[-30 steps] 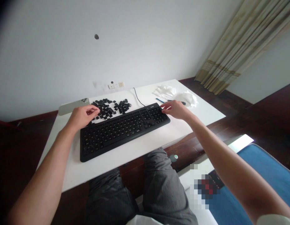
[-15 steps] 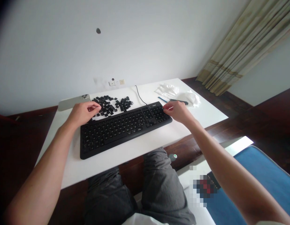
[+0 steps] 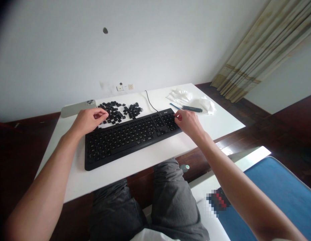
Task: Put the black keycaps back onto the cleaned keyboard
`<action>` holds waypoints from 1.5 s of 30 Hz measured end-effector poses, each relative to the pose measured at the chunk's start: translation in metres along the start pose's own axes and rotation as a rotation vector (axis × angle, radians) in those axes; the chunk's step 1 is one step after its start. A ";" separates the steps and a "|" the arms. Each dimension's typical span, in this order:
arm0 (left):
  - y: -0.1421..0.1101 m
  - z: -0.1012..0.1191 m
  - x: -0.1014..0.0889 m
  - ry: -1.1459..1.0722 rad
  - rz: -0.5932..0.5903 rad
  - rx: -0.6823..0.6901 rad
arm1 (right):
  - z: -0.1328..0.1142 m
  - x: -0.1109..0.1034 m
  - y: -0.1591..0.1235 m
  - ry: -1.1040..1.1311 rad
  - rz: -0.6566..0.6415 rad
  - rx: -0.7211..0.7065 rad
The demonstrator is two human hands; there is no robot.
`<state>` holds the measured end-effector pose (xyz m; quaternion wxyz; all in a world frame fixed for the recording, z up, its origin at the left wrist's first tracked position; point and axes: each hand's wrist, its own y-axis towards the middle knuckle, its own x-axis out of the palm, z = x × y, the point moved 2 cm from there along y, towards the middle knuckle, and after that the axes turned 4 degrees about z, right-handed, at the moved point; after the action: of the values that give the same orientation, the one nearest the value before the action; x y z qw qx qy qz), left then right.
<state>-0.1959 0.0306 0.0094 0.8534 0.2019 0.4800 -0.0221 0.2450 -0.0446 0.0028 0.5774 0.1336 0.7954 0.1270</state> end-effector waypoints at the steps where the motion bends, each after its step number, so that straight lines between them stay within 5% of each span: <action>1: 0.000 0.000 0.000 0.002 0.000 -0.003 | 0.000 0.001 0.000 -0.015 0.009 -0.018; 18: -0.001 0.001 -0.001 -0.032 -0.015 -0.003 | 0.002 0.005 -0.011 0.015 0.083 0.020; 37: -0.001 0.000 0.000 -0.011 -0.022 -0.006 | 0.007 0.001 -0.007 0.066 0.013 -0.022; 41: 0.000 -0.001 -0.001 -0.005 -0.014 -0.008 | 0.012 -0.007 -0.005 0.154 -0.024 0.018; 45: 0.000 0.000 -0.002 -0.007 -0.014 -0.004 | 0.010 -0.027 0.016 0.087 0.117 0.010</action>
<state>-0.1970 0.0303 0.0106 0.8553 0.1968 0.4785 -0.0277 0.2639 -0.0391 0.0289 0.5331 0.1772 0.8112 0.1624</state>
